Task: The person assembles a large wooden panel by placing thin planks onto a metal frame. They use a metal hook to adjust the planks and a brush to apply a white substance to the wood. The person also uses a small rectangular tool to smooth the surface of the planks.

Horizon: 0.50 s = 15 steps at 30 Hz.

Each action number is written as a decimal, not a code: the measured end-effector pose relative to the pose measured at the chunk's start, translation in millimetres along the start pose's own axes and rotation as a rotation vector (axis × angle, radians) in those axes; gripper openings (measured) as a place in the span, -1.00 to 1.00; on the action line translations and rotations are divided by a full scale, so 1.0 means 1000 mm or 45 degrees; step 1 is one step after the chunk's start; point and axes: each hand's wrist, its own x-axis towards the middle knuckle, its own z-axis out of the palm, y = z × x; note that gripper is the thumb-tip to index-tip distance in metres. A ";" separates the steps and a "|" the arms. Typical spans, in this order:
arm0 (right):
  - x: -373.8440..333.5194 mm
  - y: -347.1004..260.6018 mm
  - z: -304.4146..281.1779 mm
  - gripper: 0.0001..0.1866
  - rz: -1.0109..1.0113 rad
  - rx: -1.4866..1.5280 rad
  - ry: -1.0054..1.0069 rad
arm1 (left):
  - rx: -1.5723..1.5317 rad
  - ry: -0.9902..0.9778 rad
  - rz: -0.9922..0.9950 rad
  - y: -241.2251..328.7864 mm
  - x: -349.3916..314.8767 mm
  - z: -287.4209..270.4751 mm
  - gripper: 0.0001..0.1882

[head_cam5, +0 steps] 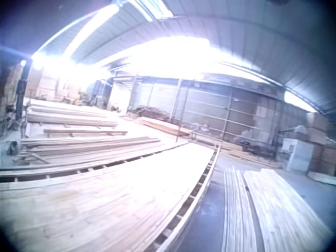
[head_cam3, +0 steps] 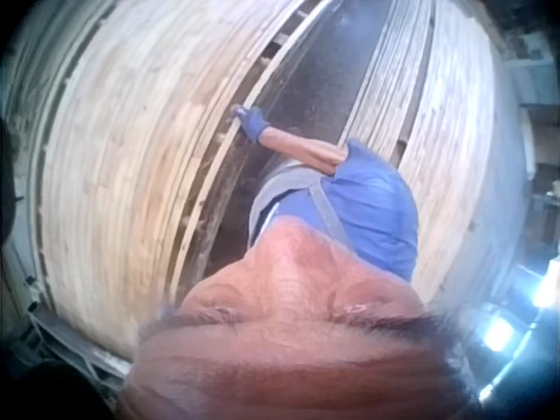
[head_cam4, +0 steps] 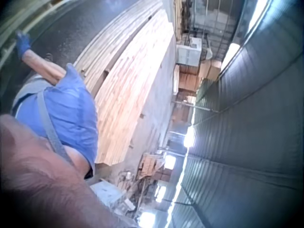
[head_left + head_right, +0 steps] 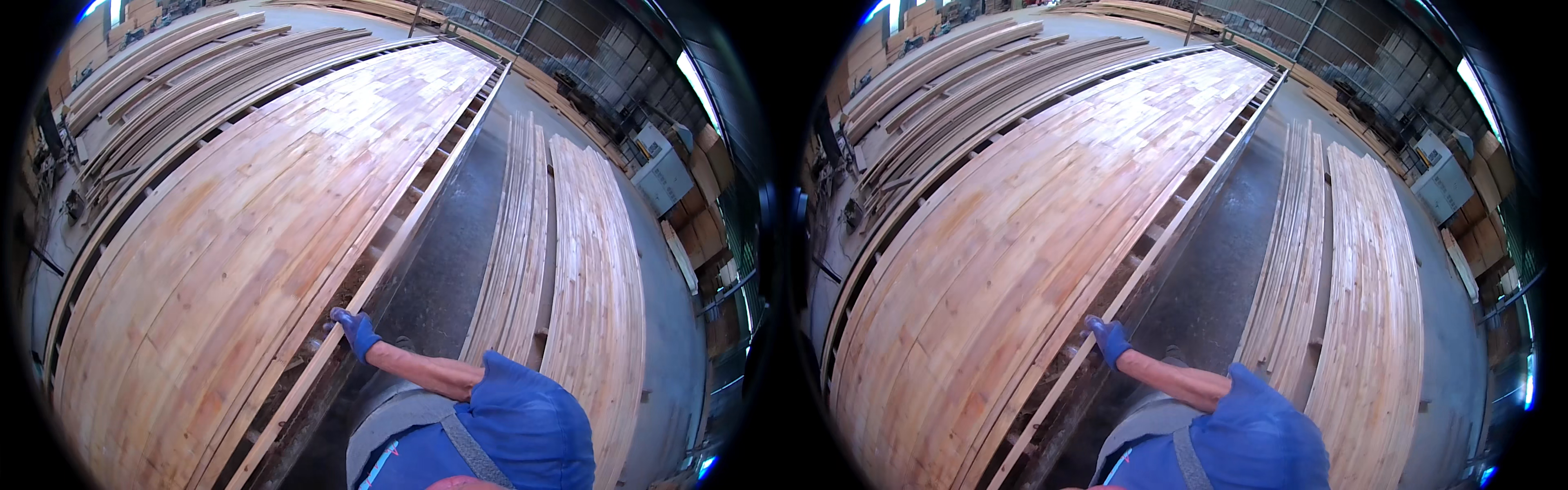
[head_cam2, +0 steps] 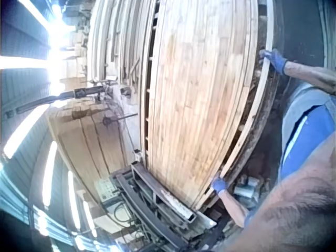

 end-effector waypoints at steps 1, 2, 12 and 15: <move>0.002 0.006 0.000 -0.80 -0.012 -0.038 -0.027 | 0.056 0.461 0.634 -0.031 -0.004 0.019 -0.51; 0.005 -0.001 0.000 -0.83 -0.013 -0.006 0.005 | 0.221 0.440 0.581 -0.015 0.013 0.011 -0.51; 0.057 -0.042 0.060 -0.63 0.533 -0.383 -0.291 | 0.154 -0.800 -0.682 0.088 -0.113 0.000 -0.32; 0.011 -0.114 -0.021 -0.70 0.491 -1.035 -0.505 | 0.004 -0.541 -0.569 0.133 -0.017 -0.039 -0.74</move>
